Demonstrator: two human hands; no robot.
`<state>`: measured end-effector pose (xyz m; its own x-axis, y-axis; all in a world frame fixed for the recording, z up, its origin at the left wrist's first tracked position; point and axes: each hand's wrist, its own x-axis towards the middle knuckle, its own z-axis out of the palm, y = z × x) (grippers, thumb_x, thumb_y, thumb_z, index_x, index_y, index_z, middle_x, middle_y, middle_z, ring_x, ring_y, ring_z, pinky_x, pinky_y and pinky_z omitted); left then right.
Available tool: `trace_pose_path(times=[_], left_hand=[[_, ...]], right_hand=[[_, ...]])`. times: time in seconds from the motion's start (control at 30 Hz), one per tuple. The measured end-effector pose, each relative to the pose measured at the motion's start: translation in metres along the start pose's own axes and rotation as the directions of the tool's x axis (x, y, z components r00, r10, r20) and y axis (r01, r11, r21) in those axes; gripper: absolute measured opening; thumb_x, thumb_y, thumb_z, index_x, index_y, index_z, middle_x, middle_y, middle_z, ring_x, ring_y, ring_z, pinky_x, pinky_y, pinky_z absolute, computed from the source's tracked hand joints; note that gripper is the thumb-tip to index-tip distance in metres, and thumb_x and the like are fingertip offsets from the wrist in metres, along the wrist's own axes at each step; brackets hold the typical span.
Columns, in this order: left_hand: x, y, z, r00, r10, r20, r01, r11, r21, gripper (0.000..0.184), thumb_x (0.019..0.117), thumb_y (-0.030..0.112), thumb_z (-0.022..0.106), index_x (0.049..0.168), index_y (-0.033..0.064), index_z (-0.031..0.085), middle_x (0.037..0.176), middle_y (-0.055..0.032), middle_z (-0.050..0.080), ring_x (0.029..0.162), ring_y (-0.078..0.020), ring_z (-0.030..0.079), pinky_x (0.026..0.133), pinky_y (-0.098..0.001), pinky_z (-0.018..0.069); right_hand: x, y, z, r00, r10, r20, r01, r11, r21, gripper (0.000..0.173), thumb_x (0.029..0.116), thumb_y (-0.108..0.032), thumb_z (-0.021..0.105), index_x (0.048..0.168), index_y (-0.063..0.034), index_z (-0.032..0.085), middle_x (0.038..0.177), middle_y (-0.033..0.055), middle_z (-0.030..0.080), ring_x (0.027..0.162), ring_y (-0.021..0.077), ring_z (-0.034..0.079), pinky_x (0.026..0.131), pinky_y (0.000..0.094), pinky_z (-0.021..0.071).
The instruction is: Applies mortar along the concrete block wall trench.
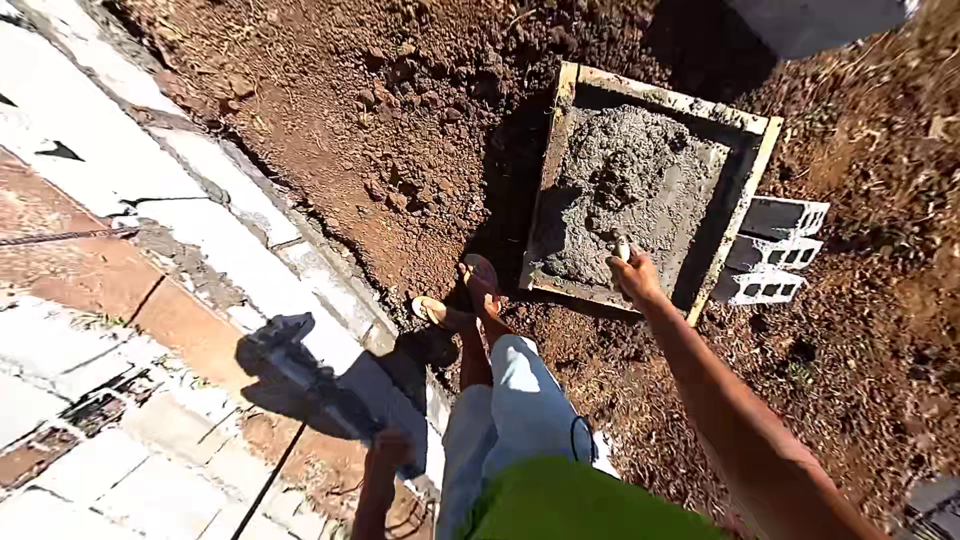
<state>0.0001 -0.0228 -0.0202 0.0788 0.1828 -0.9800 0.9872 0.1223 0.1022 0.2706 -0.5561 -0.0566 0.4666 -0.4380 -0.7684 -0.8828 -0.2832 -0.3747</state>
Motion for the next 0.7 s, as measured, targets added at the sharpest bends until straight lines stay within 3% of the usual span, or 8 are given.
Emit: trace_pose_path(times=[0.07,0.13,0.23,0.33,0.4,0.43,0.53,0.7], left_hand=[[-0.006,0.01,0.019,0.999,-0.047,-0.015,0.046,0.998,-0.047,0.039,0.1099,0.022,0.046,0.139,-0.0037,0.052,0.122,-0.0222,0.067,0.099,-0.0276,0.071,0.086,-0.0438,0.059],[-0.01,0.007,0.023,0.996,-0.088,-0.008,0.086,0.986,-0.145,0.038,0.11,0.021,0.046,0.139,-0.0025,0.052,0.123,-0.0214,0.066,0.1,-0.0265,0.07,0.088,-0.0432,0.0576],[-0.004,-0.023,0.019,0.999,-0.033,-0.003,0.031,0.96,-0.28,0.038,0.1094,0.022,0.048,0.137,-0.0021,0.054,0.122,-0.0204,0.066,0.099,-0.0254,0.07,0.086,-0.0421,0.0584],[-0.003,-0.053,0.016,0.996,-0.079,-0.045,0.057,0.925,-0.376,0.037,0.1089,0.023,0.049,0.137,-0.0012,0.054,0.12,-0.0187,0.068,0.096,-0.0242,0.071,0.085,-0.0413,0.0587],[-0.006,-0.074,0.012,0.989,-0.129,-0.071,0.085,0.896,-0.435,0.038,0.1087,0.023,0.05,0.138,-0.0005,0.054,0.12,-0.0184,0.068,0.097,-0.0245,0.071,0.085,-0.0417,0.059],[-0.008,-0.084,0.011,0.986,-0.147,-0.077,0.094,0.877,-0.47,0.038,0.1088,0.023,0.05,0.138,-0.0004,0.054,0.121,-0.0188,0.068,0.098,-0.025,0.071,0.085,-0.042,0.0587],[-0.018,-0.115,0.009,0.974,-0.202,-0.099,0.106,0.802,-0.587,0.036,0.1086,0.021,0.05,0.137,-0.0003,0.055,0.12,-0.0188,0.068,0.098,-0.025,0.071,0.085,-0.0418,0.0579],[-0.041,-0.169,0.023,0.954,-0.269,-0.131,0.112,0.726,-0.678,0.036,0.1094,0.023,0.049,0.136,-0.0002,0.056,0.119,-0.0197,0.069,0.095,-0.0253,0.072,0.085,-0.0419,0.0594]], right_hand=[[-0.02,-0.004,0.005,0.998,-0.062,0.024,0.065,0.986,-0.152,0.061,0.1022,-0.025,0.063,0.156,-0.0096,0.037,0.088,0.011,0.06,0.056,0.0147,0.053,0.052,0.0358,0.051],[-0.04,-0.018,0.025,0.986,-0.12,0.112,0.146,0.952,-0.268,0.068,0.1028,-0.025,0.062,0.159,-0.0072,0.029,0.093,0.0127,0.059,0.059,0.0146,0.053,0.055,0.037,0.0515],[-0.063,-0.031,0.06,0.936,-0.245,0.253,0.333,0.847,-0.413,0.063,0.1012,-0.026,0.063,0.153,-0.0025,0.036,0.094,0.0159,0.059,0.062,0.018,0.055,0.058,0.042,0.0526],[-0.09,-0.052,0.108,0.863,-0.28,0.42,0.486,0.685,-0.542,0.062,0.1008,-0.023,0.064,0.152,0.0024,0.04,0.112,0.0313,0.064,0.084,0.039,0.067,0.077,0.0607,0.0554],[-0.108,-0.066,0.148,0.826,-0.25,0.506,0.544,0.592,-0.595,0.06,0.1004,-0.023,0.065,0.151,0.0015,0.043,0.122,0.0324,0.064,0.103,0.0437,0.066,0.093,0.0638,0.0514],[-0.119,-0.073,0.168,0.808,-0.231,0.541,0.565,0.561,-0.604,0.06,0.1002,-0.023,0.066,0.15,0.0011,0.044,0.122,0.032,0.064,0.105,0.044,0.066,0.094,0.0636,0.0505],[-0.15,-0.085,0.226,0.709,-0.183,0.681,0.657,0.522,-0.544,0.057,0.1,-0.023,0.065,0.148,0.0012,0.045,0.107,0.0255,0.066,0.082,0.0337,0.067,0.077,0.0552,0.0562],[-0.213,-0.092,0.317,0.507,-0.073,0.859,0.686,0.638,-0.351,0.052,0.0972,-0.021,0.064,0.142,0.0007,0.049,0.1,0.0137,0.066,0.072,0.0177,0.064,0.067,0.0386,0.0577]])
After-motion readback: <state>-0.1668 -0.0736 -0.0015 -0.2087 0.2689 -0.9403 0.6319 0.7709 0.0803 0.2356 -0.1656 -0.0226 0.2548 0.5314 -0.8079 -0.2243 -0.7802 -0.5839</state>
